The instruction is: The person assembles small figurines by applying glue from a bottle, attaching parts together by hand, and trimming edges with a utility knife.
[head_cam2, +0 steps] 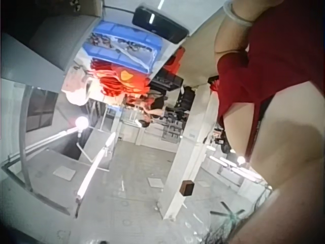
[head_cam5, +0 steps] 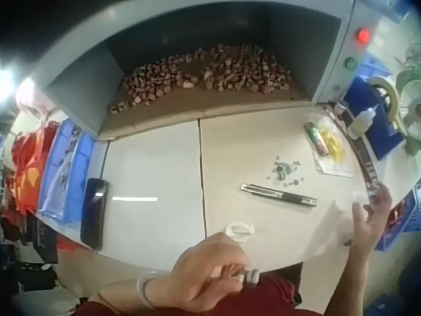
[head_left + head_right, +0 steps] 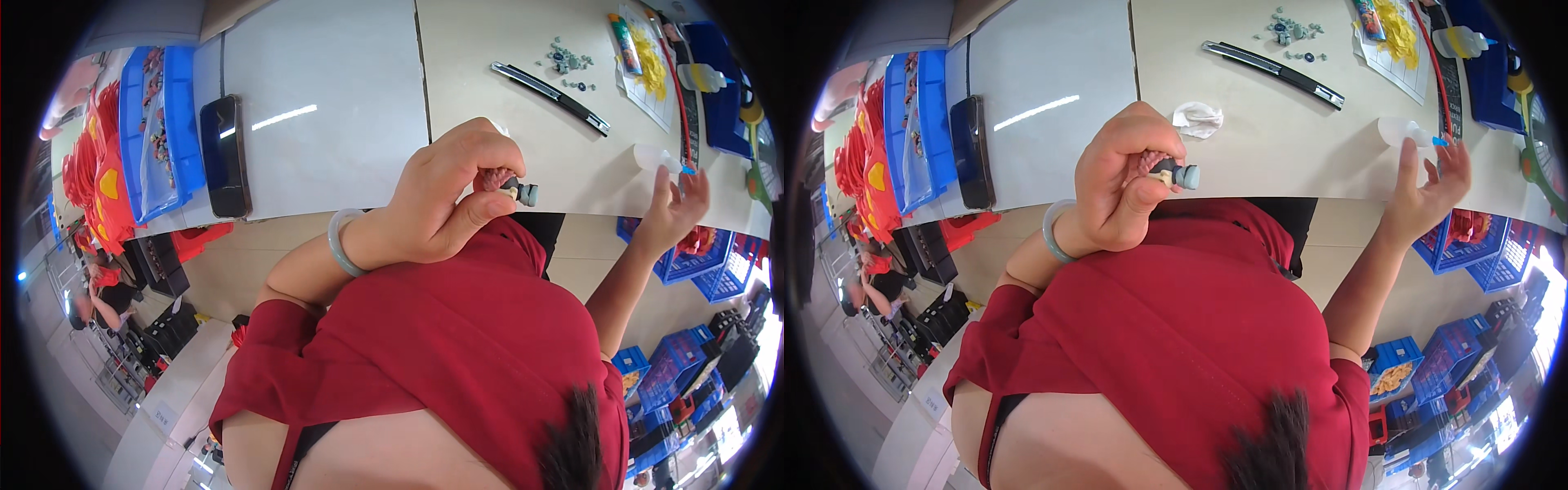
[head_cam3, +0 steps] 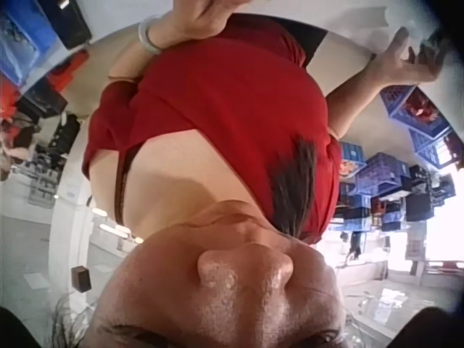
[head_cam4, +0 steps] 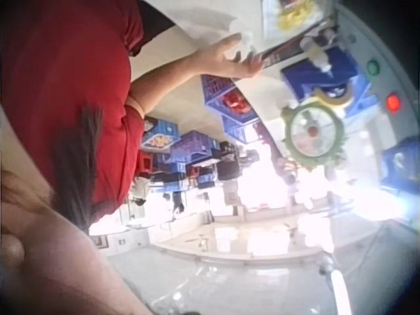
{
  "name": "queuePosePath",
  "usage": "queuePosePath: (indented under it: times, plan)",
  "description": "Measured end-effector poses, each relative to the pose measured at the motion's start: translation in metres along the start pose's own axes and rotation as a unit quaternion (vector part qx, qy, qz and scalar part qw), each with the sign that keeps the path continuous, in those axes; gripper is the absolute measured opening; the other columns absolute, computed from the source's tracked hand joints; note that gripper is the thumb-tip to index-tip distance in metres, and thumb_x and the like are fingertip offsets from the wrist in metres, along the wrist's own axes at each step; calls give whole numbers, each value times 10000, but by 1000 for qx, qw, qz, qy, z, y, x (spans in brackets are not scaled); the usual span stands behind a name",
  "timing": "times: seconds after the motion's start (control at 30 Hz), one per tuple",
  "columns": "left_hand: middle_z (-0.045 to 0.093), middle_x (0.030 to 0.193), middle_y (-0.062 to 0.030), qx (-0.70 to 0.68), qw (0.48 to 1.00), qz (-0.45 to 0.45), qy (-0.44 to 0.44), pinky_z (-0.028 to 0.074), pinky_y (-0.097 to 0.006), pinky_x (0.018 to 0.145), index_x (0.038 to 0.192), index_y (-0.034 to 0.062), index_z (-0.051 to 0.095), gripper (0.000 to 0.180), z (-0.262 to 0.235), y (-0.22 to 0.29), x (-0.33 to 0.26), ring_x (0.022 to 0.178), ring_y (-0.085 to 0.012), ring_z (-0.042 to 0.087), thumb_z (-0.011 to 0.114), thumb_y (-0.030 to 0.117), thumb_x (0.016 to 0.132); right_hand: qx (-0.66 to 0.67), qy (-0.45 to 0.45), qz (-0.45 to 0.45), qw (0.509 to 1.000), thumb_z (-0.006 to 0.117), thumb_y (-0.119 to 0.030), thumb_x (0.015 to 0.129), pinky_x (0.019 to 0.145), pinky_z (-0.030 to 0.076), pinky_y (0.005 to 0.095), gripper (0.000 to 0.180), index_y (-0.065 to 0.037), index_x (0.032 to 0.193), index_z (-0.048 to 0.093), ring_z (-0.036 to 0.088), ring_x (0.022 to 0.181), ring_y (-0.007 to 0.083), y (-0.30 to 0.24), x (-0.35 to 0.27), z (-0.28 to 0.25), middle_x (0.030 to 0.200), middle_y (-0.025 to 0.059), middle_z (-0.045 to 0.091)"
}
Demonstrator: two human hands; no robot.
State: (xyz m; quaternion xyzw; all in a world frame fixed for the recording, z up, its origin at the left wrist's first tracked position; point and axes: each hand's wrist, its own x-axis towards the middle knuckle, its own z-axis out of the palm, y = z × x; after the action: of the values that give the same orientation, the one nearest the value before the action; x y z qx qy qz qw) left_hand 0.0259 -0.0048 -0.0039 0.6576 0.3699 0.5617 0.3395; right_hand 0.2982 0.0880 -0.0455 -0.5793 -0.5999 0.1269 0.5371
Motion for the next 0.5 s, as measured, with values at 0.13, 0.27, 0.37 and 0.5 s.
queuePosePath:
  times: [0.13,0.27,0.37,0.5]
  plan:
    - [499,784,-61,-18,1000,1,-17,340,-221,562,981,7,453,333,0,-2,-2,640,-114,403,472,325,885,-16,-110,39,993,650,-190,780,791,424,286,440,2,1116,441,528,964,194,16,7,1,1114,120,512]
    - [499,766,-57,-24,998,-31,-44,346,-225,557,992,-1,464,350,-3,3,-2,633,-120,416,478,331,881,58,-192,91,975,563,-150,845,829,416,289,346,25,1113,434,559,922,200,13,7,3,1091,125,518]
    - [498,757,-55,10,998,-37,-55,349,-224,552,1021,-12,475,380,-5,7,-1,615,-122,414,485,339,876,174,-204,101,958,504,-119,873,835,417,297,278,33,1097,440,564,921,203,-17,-5,10,1037,124,534]
    - [504,765,-58,53,997,-21,-59,354,-222,547,1043,-22,484,384,-6,6,0,607,-124,414,494,323,874,268,-295,107,911,494,-81,854,829,413,293,262,41,1080,444,559,911,205,-62,-17,1,1050,126,508]
